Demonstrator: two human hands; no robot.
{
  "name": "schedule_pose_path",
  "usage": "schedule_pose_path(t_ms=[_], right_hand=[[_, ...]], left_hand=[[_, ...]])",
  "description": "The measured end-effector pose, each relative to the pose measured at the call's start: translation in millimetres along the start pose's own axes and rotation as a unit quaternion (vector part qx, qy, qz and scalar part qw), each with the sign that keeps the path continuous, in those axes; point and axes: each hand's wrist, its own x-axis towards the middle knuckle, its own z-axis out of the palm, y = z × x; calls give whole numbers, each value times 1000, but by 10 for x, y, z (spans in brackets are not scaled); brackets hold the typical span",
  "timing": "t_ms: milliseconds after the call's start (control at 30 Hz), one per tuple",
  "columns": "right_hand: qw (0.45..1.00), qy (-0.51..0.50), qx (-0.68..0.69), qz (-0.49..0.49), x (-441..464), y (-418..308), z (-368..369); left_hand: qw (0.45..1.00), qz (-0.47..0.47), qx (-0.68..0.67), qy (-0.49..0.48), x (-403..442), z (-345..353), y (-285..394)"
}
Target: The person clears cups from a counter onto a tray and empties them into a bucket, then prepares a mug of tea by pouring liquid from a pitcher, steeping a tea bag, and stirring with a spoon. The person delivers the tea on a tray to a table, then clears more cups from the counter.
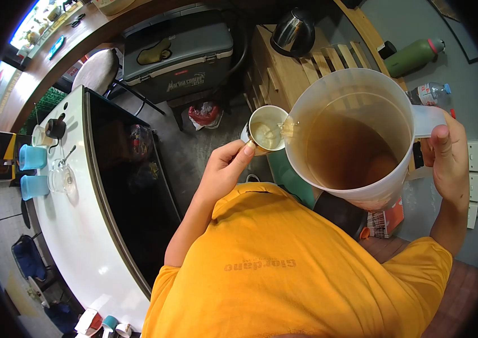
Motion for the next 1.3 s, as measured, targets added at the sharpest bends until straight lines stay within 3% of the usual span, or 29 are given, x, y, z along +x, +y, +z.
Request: schedule_pose_path(t_ms=[200,1300], right_hand=[[999,-11,-50,-3,26,21,-23],[1000,22,4,16,-108,-17,-20]], left_hand=[[1000,1,-12,4,16,-29,46],[999,-22,-36,-28,74,-11,60]])
